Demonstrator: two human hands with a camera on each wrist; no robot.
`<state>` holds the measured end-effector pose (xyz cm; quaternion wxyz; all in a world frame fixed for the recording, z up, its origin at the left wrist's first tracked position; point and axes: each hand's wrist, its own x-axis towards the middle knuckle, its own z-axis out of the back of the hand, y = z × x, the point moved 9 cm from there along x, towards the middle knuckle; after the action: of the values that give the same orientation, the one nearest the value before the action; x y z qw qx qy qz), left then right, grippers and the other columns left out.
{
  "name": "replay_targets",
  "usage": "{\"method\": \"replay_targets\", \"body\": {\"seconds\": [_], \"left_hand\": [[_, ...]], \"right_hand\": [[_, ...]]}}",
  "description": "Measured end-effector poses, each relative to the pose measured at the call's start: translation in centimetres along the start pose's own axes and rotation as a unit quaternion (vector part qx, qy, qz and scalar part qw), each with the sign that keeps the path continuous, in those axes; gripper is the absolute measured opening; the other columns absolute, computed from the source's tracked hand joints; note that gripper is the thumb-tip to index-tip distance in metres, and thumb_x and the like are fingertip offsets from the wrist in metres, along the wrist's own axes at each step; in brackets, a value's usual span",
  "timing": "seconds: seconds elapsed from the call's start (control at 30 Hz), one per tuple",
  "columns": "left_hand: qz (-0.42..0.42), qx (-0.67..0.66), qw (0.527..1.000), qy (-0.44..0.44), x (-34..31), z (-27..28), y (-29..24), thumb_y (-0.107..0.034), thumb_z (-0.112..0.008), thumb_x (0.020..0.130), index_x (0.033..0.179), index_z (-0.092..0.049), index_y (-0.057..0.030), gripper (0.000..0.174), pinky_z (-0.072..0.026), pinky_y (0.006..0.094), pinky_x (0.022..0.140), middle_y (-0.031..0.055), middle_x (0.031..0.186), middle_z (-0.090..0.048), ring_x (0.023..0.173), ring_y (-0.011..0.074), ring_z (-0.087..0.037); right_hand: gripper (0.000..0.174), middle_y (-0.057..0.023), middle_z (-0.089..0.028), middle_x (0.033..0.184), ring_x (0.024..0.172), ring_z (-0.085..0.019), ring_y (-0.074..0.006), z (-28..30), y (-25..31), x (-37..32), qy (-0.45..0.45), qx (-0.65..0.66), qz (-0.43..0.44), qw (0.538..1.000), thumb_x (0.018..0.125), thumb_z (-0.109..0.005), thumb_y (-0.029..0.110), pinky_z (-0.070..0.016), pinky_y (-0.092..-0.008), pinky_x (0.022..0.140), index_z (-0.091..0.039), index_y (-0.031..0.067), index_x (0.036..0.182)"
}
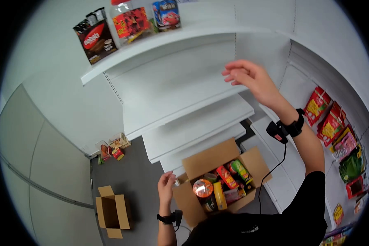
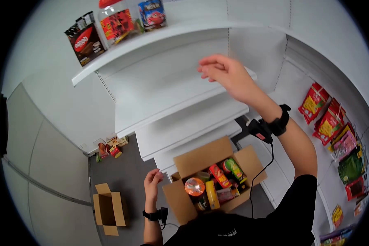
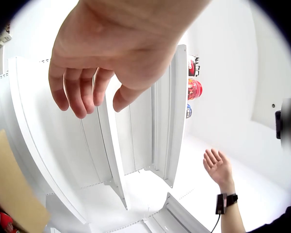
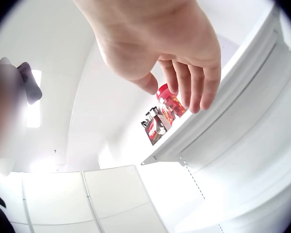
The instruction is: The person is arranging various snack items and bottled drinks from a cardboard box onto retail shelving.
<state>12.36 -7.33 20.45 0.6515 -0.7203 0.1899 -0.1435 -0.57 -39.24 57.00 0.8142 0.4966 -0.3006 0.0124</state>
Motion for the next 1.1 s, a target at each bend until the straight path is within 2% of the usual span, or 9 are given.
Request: {"method": "replay_targets", "body": {"seconds": [0.2,0.37,0.47,0.57,0.67,0.87,0.9,1.0,1.1], "left_hand": [[0.043,0.014,0.998,0.047,-0.7,-3.4,3.4,-0.013,-0.059,0.091,0.110,-0.059,0.0007,0.024,-0.0467,0.0244,0.076,0.0042,0.092,-0.063,0.083,0.0112,-0.059],[0.092,0.045,0.992,0.073,-2.2,-4.4,6.3,-0.017,-0.059,0.090,0.110,-0.059,-0.0023,0.025,-0.0481,0.0262,0.078,0.0048,0.095,-0.062,0.086,0.0133,-0.060],[0.110,0.071,0.989,0.066,-3.5,-4.1,7.0,-0.016,-0.058,0.091,0.111,-0.059,-0.0025,0.025,-0.0485,0.0267,0.079,0.0052,0.097,-0.062,0.087,0.0141,-0.060],[0.128,0.088,0.986,0.057,-4.6,-3.7,7.6,-0.017,-0.058,0.091,0.112,-0.059,-0.0025,0.026,-0.0487,0.0271,0.080,0.0052,0.096,-0.062,0.088,0.0143,-0.060],[0.142,0.102,0.984,0.041,-5.4,-3.0,7.9,-0.017,-0.058,0.091,0.112,-0.059,-0.0027,0.025,-0.0488,0.0274,0.080,0.0050,0.096,-0.062,0.088,0.0145,-0.061],[0.160,0.122,0.979,0.022,-7.3,-2.4,8.2,-0.018,-0.057,0.091,0.112,-0.059,-0.0030,0.025,-0.0489,0.0279,0.081,0.0046,0.098,-0.062,0.088,0.0144,-0.061],[0.162,0.127,0.978,0.020,-7.5,-2.4,8.1,-0.018,-0.057,0.091,0.112,-0.059,-0.0030,0.026,-0.0488,0.0280,0.081,0.0044,0.098,-0.062,0.089,0.0143,-0.061],[0.167,0.136,0.976,0.017,-7.9,-2.4,8.3,-0.019,-0.057,0.091,0.112,-0.058,-0.0030,0.026,-0.0485,0.0283,0.081,0.0037,0.098,-0.063,0.089,0.0142,-0.061],[0.172,0.132,0.976,0.007,-8.3,-2.8,8.0,-0.017,-0.058,0.091,0.112,-0.058,-0.0020,0.025,-0.0487,0.0278,0.081,0.0041,0.097,-0.062,0.089,0.0137,-0.061]], "right_hand": [[0.032,-0.0109,-0.063,0.110,0.096,-0.061,-0.0168,2.2,-16.1,-14.2,-0.093,0.085,-0.229,0.965,0.095,-0.052,0.024,-0.0482,-0.0287,0.084,-0.054,0.0022,0.119],[0.036,-0.0108,-0.062,0.105,0.094,-0.061,-0.0197,1.5,-30.8,-26.5,-0.179,0.288,-0.422,0.841,0.089,-0.057,0.033,-0.0490,-0.0325,0.083,-0.055,0.0045,0.111],[0.031,-0.0078,-0.063,0.104,0.096,-0.061,-0.0200,-0.4,-38.2,-34.7,-0.230,0.303,-0.503,0.776,0.089,-0.058,0.031,-0.0494,-0.0332,0.085,-0.056,0.0074,0.109],[0.036,-0.0057,-0.060,0.105,0.097,-0.058,-0.0208,-4.4,-46.3,-44.6,-0.208,0.305,-0.576,0.729,0.086,-0.060,0.032,-0.0483,-0.0338,0.085,-0.054,0.0072,0.111],[0.041,-0.0049,-0.055,0.108,0.098,-0.055,-0.0217,-8.8,-47.5,-50.9,-0.219,0.285,-0.665,0.654,0.081,-0.065,0.034,-0.0467,-0.0374,0.085,-0.053,0.0092,0.112],[0.068,-0.0068,-0.048,0.119,0.103,-0.051,-0.0246,-14.3,-47.9,-55.1,-0.114,0.223,-0.704,0.665,0.077,-0.067,0.035,-0.0438,-0.0493,0.084,-0.037,0.0179,0.137],[0.080,-0.0086,-0.044,0.130,0.111,-0.049,-0.0308,-15.4,-47.4,-55.0,-0.061,0.267,-0.696,0.664,0.078,-0.065,0.038,-0.0422,-0.0552,0.087,-0.025,0.0194,0.144],[0.081,-0.0091,-0.046,0.133,0.117,-0.048,-0.0376,-16.5,-47.5,-55.2,-0.055,0.246,-0.718,0.649,0.078,-0.064,0.044,-0.0405,-0.0603,0.090,-0.024,0.0205,0.144],[0.070,-0.0117,-0.055,0.124,0.111,-0.052,-0.0419,-18.5,-47.9,-54.3,-0.053,0.338,-0.680,0.649,0.084,-0.057,0.051,-0.0448,-0.0614,0.085,-0.029,0.0185,0.139]]}}
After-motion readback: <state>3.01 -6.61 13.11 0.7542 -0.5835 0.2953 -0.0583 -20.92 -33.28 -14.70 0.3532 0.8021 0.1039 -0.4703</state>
